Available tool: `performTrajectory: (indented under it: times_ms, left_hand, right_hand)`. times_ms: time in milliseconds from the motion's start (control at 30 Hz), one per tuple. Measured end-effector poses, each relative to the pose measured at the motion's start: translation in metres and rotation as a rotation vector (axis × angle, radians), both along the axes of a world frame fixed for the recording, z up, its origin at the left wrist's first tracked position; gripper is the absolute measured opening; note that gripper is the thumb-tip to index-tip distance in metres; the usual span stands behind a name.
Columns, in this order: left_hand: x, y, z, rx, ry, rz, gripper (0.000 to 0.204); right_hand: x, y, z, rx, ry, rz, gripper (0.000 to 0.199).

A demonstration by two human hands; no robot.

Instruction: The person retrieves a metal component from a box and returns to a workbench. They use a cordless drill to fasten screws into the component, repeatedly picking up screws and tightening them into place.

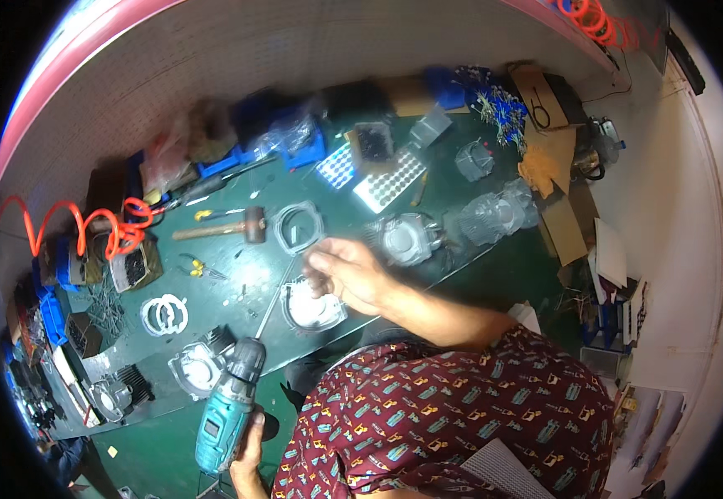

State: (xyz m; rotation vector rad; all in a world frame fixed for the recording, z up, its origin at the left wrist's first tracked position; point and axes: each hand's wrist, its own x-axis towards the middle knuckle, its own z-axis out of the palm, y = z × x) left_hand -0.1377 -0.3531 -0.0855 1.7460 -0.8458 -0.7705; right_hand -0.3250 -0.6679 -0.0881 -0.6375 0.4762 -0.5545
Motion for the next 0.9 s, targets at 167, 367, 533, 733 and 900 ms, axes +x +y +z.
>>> performTrajectory:
  times_ms: [167,367,533,733,900]
  left_hand:
    - [-0.081,-0.08,0.008,0.057,0.097,-0.067,0.023]
    - [-0.127,-0.139,0.016,0.13,0.309,-0.156,0.034]
    - [-0.147,-0.188,0.064,0.204,0.406,-0.11,0.05]
    - [-0.148,-0.191,0.055,0.187,0.391,-0.14,0.04]
    - [-0.145,-0.176,0.036,0.282,0.267,-0.15,0.029]
  right_hand:
    - [-0.091,-0.069,-0.012,-0.009,-0.035,-0.101,0.015]
    - [-0.177,-0.131,-0.013,-0.059,0.035,-0.082,0.019]
    - [-0.221,-0.167,-0.016,-0.399,0.114,0.181,0.02]
    - [-0.229,-0.162,-0.032,-0.165,0.083,0.226,0.025]
    - [-0.209,-0.163,-0.045,-0.511,0.357,0.094,0.031]
